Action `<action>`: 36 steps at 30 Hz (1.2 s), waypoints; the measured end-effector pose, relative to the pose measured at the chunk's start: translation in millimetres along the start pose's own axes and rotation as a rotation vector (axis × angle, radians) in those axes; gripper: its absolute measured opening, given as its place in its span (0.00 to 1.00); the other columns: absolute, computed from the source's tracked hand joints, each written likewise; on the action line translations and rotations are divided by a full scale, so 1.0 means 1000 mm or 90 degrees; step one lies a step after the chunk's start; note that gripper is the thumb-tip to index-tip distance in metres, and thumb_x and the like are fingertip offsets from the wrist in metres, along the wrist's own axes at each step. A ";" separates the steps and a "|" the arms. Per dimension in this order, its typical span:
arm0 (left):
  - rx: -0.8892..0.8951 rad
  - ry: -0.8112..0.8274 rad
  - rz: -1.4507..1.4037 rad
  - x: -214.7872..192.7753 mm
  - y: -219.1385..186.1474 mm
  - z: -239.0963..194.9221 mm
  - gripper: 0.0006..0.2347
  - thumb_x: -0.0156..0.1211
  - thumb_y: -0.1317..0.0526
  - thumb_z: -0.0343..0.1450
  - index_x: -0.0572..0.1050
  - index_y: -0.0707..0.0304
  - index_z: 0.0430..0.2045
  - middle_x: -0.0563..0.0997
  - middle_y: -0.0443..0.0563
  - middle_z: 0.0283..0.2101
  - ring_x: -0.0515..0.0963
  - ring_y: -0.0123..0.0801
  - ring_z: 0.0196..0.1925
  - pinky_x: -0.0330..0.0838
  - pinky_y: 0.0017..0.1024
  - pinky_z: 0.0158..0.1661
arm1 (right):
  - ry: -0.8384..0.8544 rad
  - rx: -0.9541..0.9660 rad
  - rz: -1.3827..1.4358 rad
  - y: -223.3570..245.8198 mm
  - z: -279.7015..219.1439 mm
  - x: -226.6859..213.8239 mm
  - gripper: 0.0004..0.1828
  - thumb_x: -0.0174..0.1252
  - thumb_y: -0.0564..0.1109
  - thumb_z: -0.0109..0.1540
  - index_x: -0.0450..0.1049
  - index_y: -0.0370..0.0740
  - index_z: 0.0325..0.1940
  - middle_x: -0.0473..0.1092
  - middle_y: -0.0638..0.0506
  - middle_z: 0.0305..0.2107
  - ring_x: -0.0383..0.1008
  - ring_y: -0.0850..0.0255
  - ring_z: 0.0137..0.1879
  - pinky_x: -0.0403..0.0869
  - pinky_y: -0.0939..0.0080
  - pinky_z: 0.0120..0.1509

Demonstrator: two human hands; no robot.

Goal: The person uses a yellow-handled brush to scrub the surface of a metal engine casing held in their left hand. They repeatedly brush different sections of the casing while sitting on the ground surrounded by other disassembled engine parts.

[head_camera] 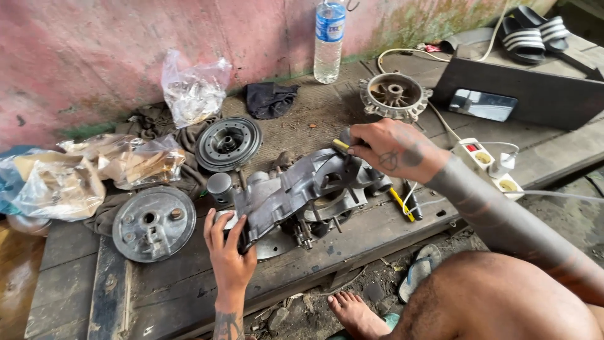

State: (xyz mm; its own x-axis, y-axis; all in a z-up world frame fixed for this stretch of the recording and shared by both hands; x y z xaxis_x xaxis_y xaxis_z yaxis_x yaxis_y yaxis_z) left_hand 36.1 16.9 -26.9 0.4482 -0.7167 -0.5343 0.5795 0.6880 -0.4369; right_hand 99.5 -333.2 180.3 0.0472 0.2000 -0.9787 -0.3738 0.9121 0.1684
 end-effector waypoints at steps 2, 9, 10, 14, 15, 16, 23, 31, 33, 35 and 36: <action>0.009 -0.008 0.020 -0.002 -0.002 0.000 0.16 0.52 0.64 0.68 0.76 0.63 0.50 0.69 0.60 0.60 0.58 0.60 0.75 0.61 0.62 0.69 | 0.122 0.017 0.086 -0.002 0.001 -0.012 0.11 0.57 0.50 0.67 0.71 0.45 0.34 0.74 0.49 0.22 0.73 0.50 0.29 0.67 0.51 0.36; -0.001 -0.007 0.017 -0.001 -0.002 0.005 0.15 0.53 0.63 0.71 0.77 0.63 0.51 0.70 0.59 0.60 0.60 0.61 0.74 0.61 0.60 0.70 | 0.028 -0.068 0.070 0.004 -0.013 -0.003 0.08 0.51 0.46 0.68 0.64 0.45 0.35 0.71 0.49 0.22 0.70 0.47 0.26 0.66 0.46 0.31; 0.005 -0.005 0.018 -0.003 -0.004 0.004 0.15 0.54 0.62 0.71 0.77 0.63 0.51 0.70 0.59 0.60 0.60 0.62 0.74 0.61 0.60 0.70 | -0.050 -0.067 0.040 0.001 -0.016 0.001 0.10 0.50 0.45 0.69 0.64 0.45 0.33 0.68 0.52 0.19 0.68 0.53 0.21 0.66 0.49 0.25; 0.009 0.003 0.020 -0.006 -0.003 0.002 0.17 0.53 0.56 0.72 0.77 0.64 0.51 0.70 0.59 0.60 0.60 0.61 0.74 0.61 0.58 0.70 | -0.053 -0.004 0.175 0.017 -0.026 -0.001 0.14 0.53 0.41 0.66 0.58 0.41 0.29 0.67 0.48 0.21 0.63 0.51 0.22 0.61 0.48 0.28; 0.011 0.001 0.019 -0.006 -0.003 0.005 0.17 0.53 0.56 0.72 0.77 0.64 0.51 0.70 0.59 0.60 0.60 0.61 0.74 0.61 0.58 0.70 | -0.056 -0.004 0.173 0.015 -0.027 -0.003 0.14 0.53 0.41 0.66 0.58 0.41 0.29 0.67 0.48 0.21 0.63 0.51 0.22 0.61 0.48 0.28; 0.013 -0.001 0.023 -0.006 -0.004 0.004 0.17 0.52 0.54 0.73 0.77 0.64 0.51 0.70 0.60 0.60 0.60 0.61 0.74 0.60 0.59 0.70 | -0.032 0.065 0.145 0.012 -0.028 -0.002 0.12 0.53 0.43 0.68 0.62 0.41 0.31 0.69 0.48 0.21 0.66 0.50 0.22 0.63 0.48 0.28; 0.013 -0.011 0.024 -0.003 -0.002 0.001 0.18 0.52 0.53 0.73 0.77 0.64 0.52 0.71 0.60 0.60 0.60 0.61 0.75 0.59 0.60 0.71 | -0.002 0.113 0.164 0.011 -0.035 -0.006 0.10 0.54 0.47 0.69 0.70 0.43 0.34 0.74 0.52 0.24 0.72 0.57 0.22 0.68 0.53 0.25; -0.003 -0.015 0.015 -0.003 -0.003 0.000 0.17 0.52 0.56 0.72 0.77 0.64 0.51 0.71 0.59 0.60 0.60 0.61 0.75 0.58 0.61 0.72 | 0.027 0.109 0.109 0.011 -0.046 -0.009 0.09 0.51 0.47 0.69 0.65 0.43 0.36 0.73 0.47 0.23 0.73 0.45 0.26 0.69 0.43 0.29; -0.001 -0.017 0.013 -0.001 -0.003 0.002 0.17 0.51 0.55 0.72 0.77 0.64 0.51 0.71 0.59 0.59 0.60 0.61 0.75 0.58 0.61 0.72 | 0.016 0.125 0.060 0.012 -0.047 -0.006 0.09 0.48 0.47 0.70 0.63 0.42 0.37 0.73 0.47 0.24 0.73 0.42 0.26 0.72 0.39 0.30; -0.007 -0.018 0.012 -0.002 -0.003 0.001 0.16 0.51 0.57 0.72 0.77 0.65 0.50 0.70 0.59 0.59 0.60 0.61 0.75 0.57 0.62 0.72 | -0.025 0.037 0.125 0.019 -0.048 -0.007 0.06 0.51 0.46 0.69 0.68 0.43 0.39 0.75 0.49 0.27 0.75 0.49 0.26 0.72 0.46 0.28; -0.006 -0.018 0.014 -0.002 -0.003 0.002 0.16 0.51 0.57 0.72 0.77 0.65 0.50 0.70 0.59 0.59 0.60 0.61 0.75 0.57 0.62 0.72 | -0.026 0.036 0.126 0.017 -0.047 -0.005 0.06 0.51 0.46 0.69 0.68 0.43 0.39 0.75 0.49 0.27 0.75 0.49 0.26 0.72 0.46 0.28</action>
State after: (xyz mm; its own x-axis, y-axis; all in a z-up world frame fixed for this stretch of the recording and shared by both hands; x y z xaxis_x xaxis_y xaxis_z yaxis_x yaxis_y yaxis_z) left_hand 34.7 15.6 -22.9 0.4794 -0.7048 -0.5230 0.5628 0.7041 -0.4330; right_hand 49.3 -335.1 182.2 0.0152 0.3907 -0.9204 -0.3268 0.8719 0.3647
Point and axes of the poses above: each hand's wrist, its own z-axis towards the middle knuckle, its own x-axis out of the palm, y = z × x, the point moved 2 cm from there along z, towards the middle knuckle
